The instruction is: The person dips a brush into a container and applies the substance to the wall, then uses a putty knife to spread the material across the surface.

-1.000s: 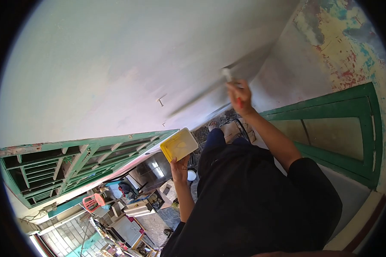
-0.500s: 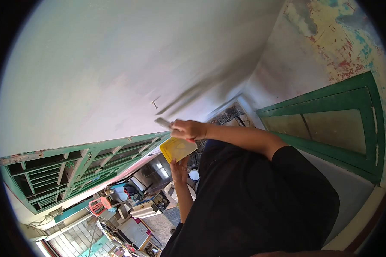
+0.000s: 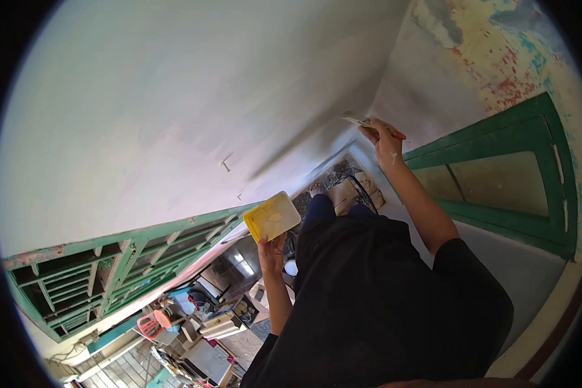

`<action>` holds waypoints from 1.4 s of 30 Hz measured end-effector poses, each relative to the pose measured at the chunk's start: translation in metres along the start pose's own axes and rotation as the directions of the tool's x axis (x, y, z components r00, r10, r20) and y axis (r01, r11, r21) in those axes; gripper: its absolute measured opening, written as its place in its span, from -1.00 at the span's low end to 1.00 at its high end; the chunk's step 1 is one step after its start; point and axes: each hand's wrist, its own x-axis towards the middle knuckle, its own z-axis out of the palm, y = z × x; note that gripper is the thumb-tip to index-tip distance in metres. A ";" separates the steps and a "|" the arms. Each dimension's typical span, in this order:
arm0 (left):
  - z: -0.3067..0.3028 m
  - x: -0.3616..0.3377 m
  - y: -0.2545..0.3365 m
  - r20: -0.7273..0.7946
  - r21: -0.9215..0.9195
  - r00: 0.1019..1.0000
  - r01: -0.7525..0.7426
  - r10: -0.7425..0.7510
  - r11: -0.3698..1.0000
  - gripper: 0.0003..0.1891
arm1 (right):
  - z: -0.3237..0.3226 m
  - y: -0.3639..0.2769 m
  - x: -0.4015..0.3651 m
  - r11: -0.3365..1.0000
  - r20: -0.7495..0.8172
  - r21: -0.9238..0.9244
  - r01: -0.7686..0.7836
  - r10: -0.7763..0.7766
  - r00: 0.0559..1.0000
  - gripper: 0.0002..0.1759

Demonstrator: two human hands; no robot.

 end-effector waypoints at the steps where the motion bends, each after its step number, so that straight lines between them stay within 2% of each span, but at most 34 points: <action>1: 0.006 0.005 0.000 0.011 0.007 1.000 0.007 -0.007 1.000 -0.36 | -0.001 -0.006 -0.005 0.981 -0.013 0.163 -0.108 0.112 0.994 -0.79; 2: 0.011 0.009 0.001 0.029 0.015 1.000 0.005 -0.005 1.000 -0.36 | -0.001 -0.011 -0.011 0.981 -0.022 0.170 -0.099 0.104 0.994 -0.79; 4: 0.020 0.016 0.002 0.050 0.031 0.999 0.007 -0.008 1.000 -0.36 | 0.002 -0.024 -0.026 0.931 0.041 0.239 -0.275 0.273 0.961 -0.73; 8: 0.038 0.029 0.000 0.077 0.087 0.997 0.015 -0.021 0.996 -0.36 | -0.019 -0.016 -0.032 0.902 0.095 0.319 -0.292 0.276 0.956 -0.72; 10: 0.047 0.032 -0.001 0.090 0.111 0.995 0.020 -0.030 0.994 -0.37 | -0.040 -0.004 -0.024 0.837 0.238 0.346 -0.423 0.358 0.903 -0.73; 11: 0.052 0.033 -0.002 0.093 0.130 0.995 0.023 -0.036 0.991 -0.37 | -0.045 0.000 -0.023 0.838 0.239 0.349 -0.419 0.353 0.905 -0.73; 13: 0.059 0.034 -0.003 0.097 0.151 0.995 0.023 -0.038 0.988 -0.37 | -0.045 -0.001 -0.030 0.752 0.321 0.390 -0.532 0.430 0.844 -0.75; 14: 0.062 0.035 -0.004 0.096 0.152 0.995 0.028 -0.043 0.988 -0.38 | -0.045 -0.001 -0.033 0.751 0.323 0.392 -0.531 0.428 0.844 -0.75; 16: 0.066 0.034 -0.005 0.092 0.158 0.995 0.031 -0.046 0.987 -0.38 | -0.027 -0.011 -0.047 0.867 0.241 0.246 -0.433 0.378 0.894 -0.76; 20: 0.065 0.034 -0.003 0.109 0.148 0.993 0.034 -0.050 0.988 -0.38 | -0.017 -0.010 -0.061 0.904 0.152 0.230 -0.360 0.332 0.931 -0.76; 22: 0.058 0.034 -0.003 0.117 0.148 0.992 0.036 -0.054 0.988 -0.38 | -0.017 -0.005 -0.066 0.993 0.100 0.009 -0.119 0.117 0.988 -0.74; 26: 0.051 0.035 0.001 0.109 0.152 0.992 0.042 -0.059 0.987 -0.38 | -0.016 -0.006 -0.066 0.983 0.093 0.061 -0.173 0.167 0.982 -0.74; 28: 0.051 0.036 0.003 0.094 0.163 0.994 0.045 -0.061 0.986 -0.38 | -0.018 -0.007 -0.064 0.948 0.184 0.193 -0.254 0.219 0.958 -0.73; 29: 0.051 0.037 0.003 0.100 0.159 0.993 0.038 -0.054 0.987 -0.38 | -0.020 -0.004 -0.063 0.946 0.182 0.201 -0.256 0.220 0.958 -0.73; 32: 0.053 0.037 0.005 0.101 0.166 0.994 0.030 -0.047 0.986 -0.38 | -0.030 0.011 -0.057 0.952 0.160 0.176 -0.252 0.225 0.961 -0.72; 34: 0.057 0.039 0.003 0.106 0.179 0.993 0.037 -0.057 0.983 -0.39 | -0.037 0.019 -0.054 0.953 0.119 0.082 -0.291 0.281 0.952 -0.72; 35: 0.059 0.039 0.002 0.096 0.165 0.995 0.016 -0.032 0.986 -0.39 | -0.040 0.026 -0.054 0.954 0.102 0.097 -0.283 0.273 0.957 -0.72; 37: 0.060 0.040 -0.001 0.096 0.171 0.995 0.015 -0.032 0.985 -0.39 | -0.040 0.036 -0.059 0.973 0.059 -0.023 -0.228 0.229 0.972 -0.72; 41: 0.062 0.041 -0.007 0.113 0.137 0.993 0.022 -0.038 0.990 -0.38 | -0.033 0.037 -0.066 0.973 0.021 -0.028 -0.230 0.231 0.973 -0.71; 42: 0.063 0.039 -0.008 0.119 0.142 0.992 0.019 -0.036 0.990 -0.38 | -0.031 0.032 -0.066 0.941 0.046 0.093 -0.326 0.323 0.945 -0.72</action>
